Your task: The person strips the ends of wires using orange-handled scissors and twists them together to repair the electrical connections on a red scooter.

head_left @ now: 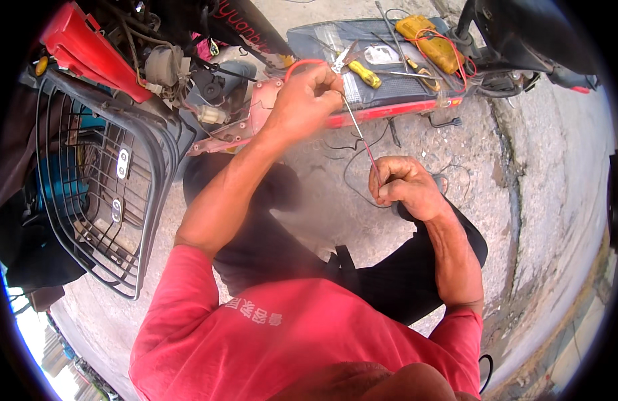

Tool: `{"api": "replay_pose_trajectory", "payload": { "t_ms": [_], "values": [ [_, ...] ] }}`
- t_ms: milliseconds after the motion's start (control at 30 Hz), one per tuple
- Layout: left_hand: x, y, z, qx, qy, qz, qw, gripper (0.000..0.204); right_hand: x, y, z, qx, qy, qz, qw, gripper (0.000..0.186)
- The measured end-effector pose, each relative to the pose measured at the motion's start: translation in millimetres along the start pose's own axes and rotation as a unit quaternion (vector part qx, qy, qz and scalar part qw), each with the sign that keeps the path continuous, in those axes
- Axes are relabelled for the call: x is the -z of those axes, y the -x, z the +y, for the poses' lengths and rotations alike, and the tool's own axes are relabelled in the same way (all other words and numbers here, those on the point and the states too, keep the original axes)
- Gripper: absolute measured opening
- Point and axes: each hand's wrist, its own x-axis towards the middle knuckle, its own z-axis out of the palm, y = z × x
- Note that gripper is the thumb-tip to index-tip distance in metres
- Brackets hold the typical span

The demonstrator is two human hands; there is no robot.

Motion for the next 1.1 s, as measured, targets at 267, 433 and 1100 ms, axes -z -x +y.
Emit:
{"api": "replay_pose_trajectory", "payload": {
  "t_ms": [267, 433, 1100],
  "values": [
    [-4, 10, 0, 0.032, 0.251, -0.151, 0.956, 0.014, 13, -7, 2, 0.064, 0.179, 0.171, 0.967, 0.016],
    [-7, 12, 0, 0.076, 0.299, -0.137, 0.941, 0.013, 17, -12, -1, 0.149, 0.18, 0.245, 0.941, 0.034],
    [-16, 21, 1, 0.133, 0.354, -0.099, 0.92, 0.016, -1, -30, 15, 0.094, 0.174, 0.202, 0.959, 0.019]
  ]
}}
